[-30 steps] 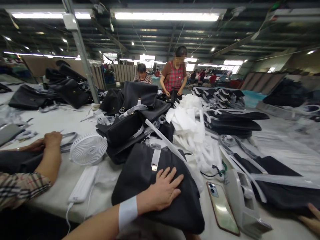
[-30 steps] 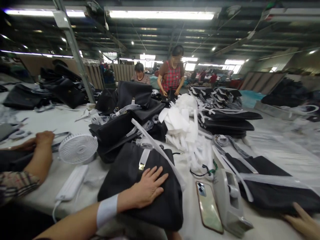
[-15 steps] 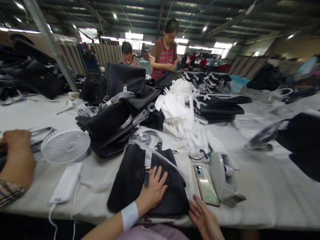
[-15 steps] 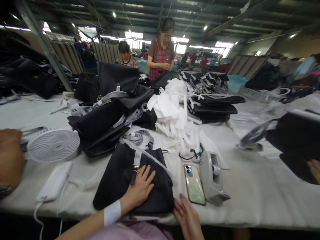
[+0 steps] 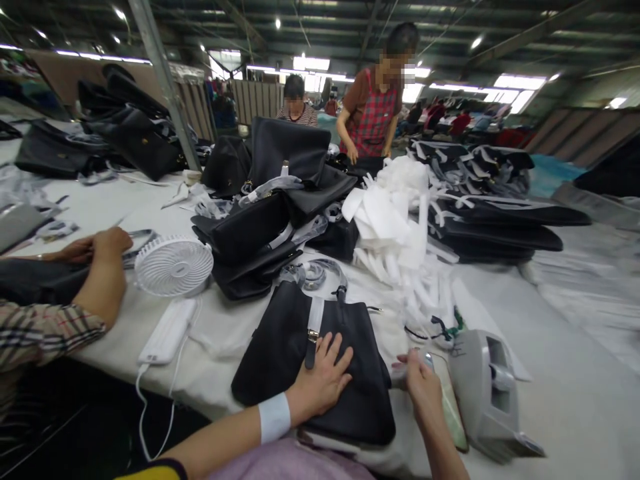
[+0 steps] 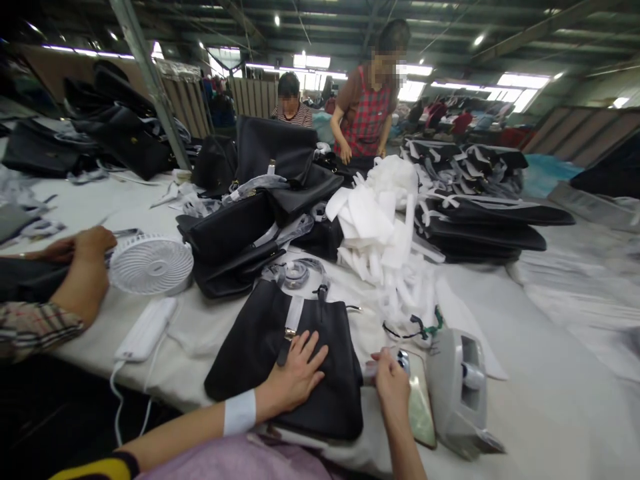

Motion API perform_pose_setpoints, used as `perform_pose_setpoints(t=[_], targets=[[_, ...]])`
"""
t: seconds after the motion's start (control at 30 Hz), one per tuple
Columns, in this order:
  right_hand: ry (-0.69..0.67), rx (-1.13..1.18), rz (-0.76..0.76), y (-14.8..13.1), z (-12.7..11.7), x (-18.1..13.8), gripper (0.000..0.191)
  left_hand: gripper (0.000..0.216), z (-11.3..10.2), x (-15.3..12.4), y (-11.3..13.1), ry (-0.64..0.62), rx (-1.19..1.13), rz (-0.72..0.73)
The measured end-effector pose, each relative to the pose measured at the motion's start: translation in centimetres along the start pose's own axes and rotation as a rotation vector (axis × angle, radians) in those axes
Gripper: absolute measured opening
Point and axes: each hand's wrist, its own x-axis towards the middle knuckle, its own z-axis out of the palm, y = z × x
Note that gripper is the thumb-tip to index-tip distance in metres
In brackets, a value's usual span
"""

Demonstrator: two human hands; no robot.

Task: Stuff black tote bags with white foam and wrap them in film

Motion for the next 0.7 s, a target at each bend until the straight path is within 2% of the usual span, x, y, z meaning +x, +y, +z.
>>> perform_pose_setpoints(t=[0.1, 0.2, 0.37, 0.47, 0.53, 0.6, 0.7], targets=[[0.017, 0.025, 0.163, 1.0, -1.8, 1.8, 0.060, 0.053, 0.1, 0.2, 0.1, 0.005, 0.003, -0.007], [-0.008, -0.032, 0.322, 1.9, -3.5, 2.1, 0.054, 0.052, 0.6, 0.2, 0.1, 0.026, 0.014, -0.010], [-0.004, 0.029, 0.465, 4.2, -5.5, -0.7, 0.047, 0.051, 1.8, 0.0, 0.2, 0.075, 0.049, 0.009], [-0.056, 0.275, 0.544, 5.2, -6.3, -2.8, 0.051, 0.055, 2.5, -0.2, 0.2, 0.121, 0.109, 0.027], [-0.183, 0.587, 0.542, 5.0, -6.8, -3.4, 0.054, 0.058, 2.7, -0.2, 0.2, 0.152, 0.159, 0.038], [-0.288, 0.789, 0.461, 3.9, -7.1, -3.0, 0.054, 0.060, 3.0, -0.2, 0.2, 0.185, 0.205, 0.051], [-0.266, 0.672, 0.272, 1.1, -6.9, -0.5, 0.054, 0.061, 3.6, 0.0, 0.2, 0.236, 0.262, 0.072]])
